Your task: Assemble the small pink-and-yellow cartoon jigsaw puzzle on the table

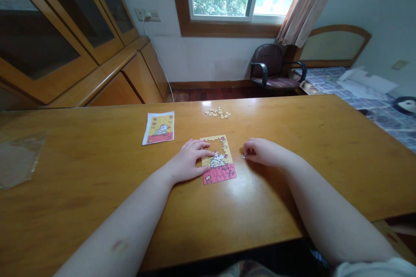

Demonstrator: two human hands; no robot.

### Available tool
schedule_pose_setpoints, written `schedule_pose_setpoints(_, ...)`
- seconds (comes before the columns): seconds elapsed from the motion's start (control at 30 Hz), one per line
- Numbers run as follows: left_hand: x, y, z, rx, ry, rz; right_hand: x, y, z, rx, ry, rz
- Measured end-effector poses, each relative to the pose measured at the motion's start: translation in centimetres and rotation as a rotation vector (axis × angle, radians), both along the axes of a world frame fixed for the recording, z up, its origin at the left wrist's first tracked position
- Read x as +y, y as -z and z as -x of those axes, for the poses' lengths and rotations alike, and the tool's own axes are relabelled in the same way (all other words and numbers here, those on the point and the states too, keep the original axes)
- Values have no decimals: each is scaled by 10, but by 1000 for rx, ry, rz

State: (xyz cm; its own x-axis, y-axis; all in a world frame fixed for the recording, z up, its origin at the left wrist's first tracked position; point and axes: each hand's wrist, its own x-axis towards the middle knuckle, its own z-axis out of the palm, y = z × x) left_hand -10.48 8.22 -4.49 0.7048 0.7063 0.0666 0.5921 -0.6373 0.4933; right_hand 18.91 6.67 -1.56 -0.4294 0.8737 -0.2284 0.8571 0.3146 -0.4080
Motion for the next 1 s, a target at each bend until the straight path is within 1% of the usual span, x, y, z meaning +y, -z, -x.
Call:
schedule_pose_setpoints(0.13,0,0,-1,-11,-3,2,0,1,3,23,31,45)
schedule_pose_setpoints(0.2,0,0,-1,-8,-2,-1,1,3,3,17,44,45)
schedule_pose_setpoints(0.3,0,0,-1,7,0,-1,1,5,2,-8,28,9)
schedule_pose_setpoints(0.5,1,2,1,-7,5,-18,-5,4,6,18,-72,-43)
schedule_pose_setpoints(0.6,1,2,1,-9,4,-14,-6,2,9,7,-36,-60)
schedule_pose_setpoints(0.73,0,1,0,8,1,-11,-4,1,9,-44,19,-42)
schedule_pose_setpoints(0.87,0,2,0,7,3,-11,-5,1,10,-57,3,-47)
schedule_pose_setpoints(1.0,1,2,0,13,7,-16,-8,1,11,-21,-42,-39)
